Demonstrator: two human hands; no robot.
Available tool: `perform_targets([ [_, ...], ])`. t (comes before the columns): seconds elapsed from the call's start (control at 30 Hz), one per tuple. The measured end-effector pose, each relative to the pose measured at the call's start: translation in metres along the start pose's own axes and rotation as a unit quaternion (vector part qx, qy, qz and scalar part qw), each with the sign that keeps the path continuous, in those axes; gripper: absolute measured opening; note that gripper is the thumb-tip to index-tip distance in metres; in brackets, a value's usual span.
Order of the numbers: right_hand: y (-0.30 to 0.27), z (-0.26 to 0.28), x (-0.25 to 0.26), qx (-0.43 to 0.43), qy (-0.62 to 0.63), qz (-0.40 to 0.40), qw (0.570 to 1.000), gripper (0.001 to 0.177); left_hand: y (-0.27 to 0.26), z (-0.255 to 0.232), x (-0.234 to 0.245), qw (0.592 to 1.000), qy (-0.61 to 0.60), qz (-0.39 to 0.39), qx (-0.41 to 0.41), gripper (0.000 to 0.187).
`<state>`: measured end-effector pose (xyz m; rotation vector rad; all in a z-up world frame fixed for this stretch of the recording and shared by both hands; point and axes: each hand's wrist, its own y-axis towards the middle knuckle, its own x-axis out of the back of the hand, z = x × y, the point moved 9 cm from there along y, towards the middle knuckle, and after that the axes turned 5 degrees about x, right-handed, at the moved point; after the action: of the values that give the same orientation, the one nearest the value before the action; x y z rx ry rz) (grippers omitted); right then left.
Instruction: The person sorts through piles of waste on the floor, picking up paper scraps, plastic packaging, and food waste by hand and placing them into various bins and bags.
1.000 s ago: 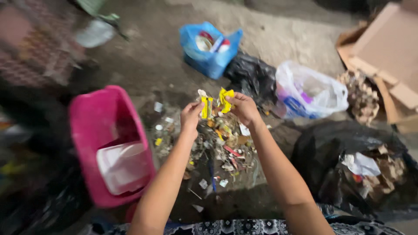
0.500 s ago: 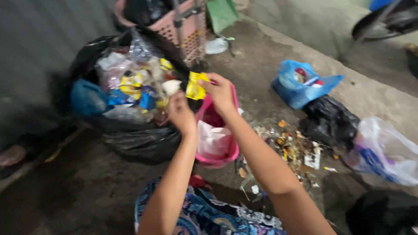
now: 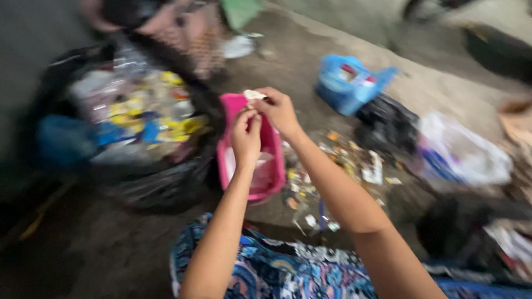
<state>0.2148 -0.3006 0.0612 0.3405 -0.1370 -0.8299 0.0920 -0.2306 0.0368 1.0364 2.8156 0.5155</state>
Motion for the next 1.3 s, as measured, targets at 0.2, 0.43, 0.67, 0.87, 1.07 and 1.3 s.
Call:
perform_targets([
  [0.2,-0.151,-0.017,0.316,-0.076,-0.108,-0.301,0.944,0.027,-0.100,0.051,-0.169,0.972,0.123,0.200,-0.020,0.033],
  [0.43,-0.495,0.109,0.628,0.082,-0.482,-0.595,0.637,0.019,-0.183,0.199,-0.288,0.927,0.205,0.307,0.072,0.037],
  [0.67,-0.634,0.099,0.654,-0.088,-0.376,-0.750,0.536,0.035,-0.224,0.272,-0.347,0.907,0.268,0.315,0.083,0.040],
  [0.87,-0.483,0.130,0.553,0.108,-0.581,-0.602,0.537,0.028,-0.232,0.279,-0.380,0.816,0.394,0.413,0.089,0.047],
  [1.07,-0.353,0.022,0.474,0.056,-0.451,-0.422,0.784,0.015,-0.211,0.331,-0.402,0.877,0.242,0.401,0.104,0.057],
  [1.3,-0.291,-0.140,0.390,-0.148,-0.266,-0.324,0.896,0.027,-0.195,0.270,-0.384,0.909,-0.049,0.380,0.164,0.024],
])
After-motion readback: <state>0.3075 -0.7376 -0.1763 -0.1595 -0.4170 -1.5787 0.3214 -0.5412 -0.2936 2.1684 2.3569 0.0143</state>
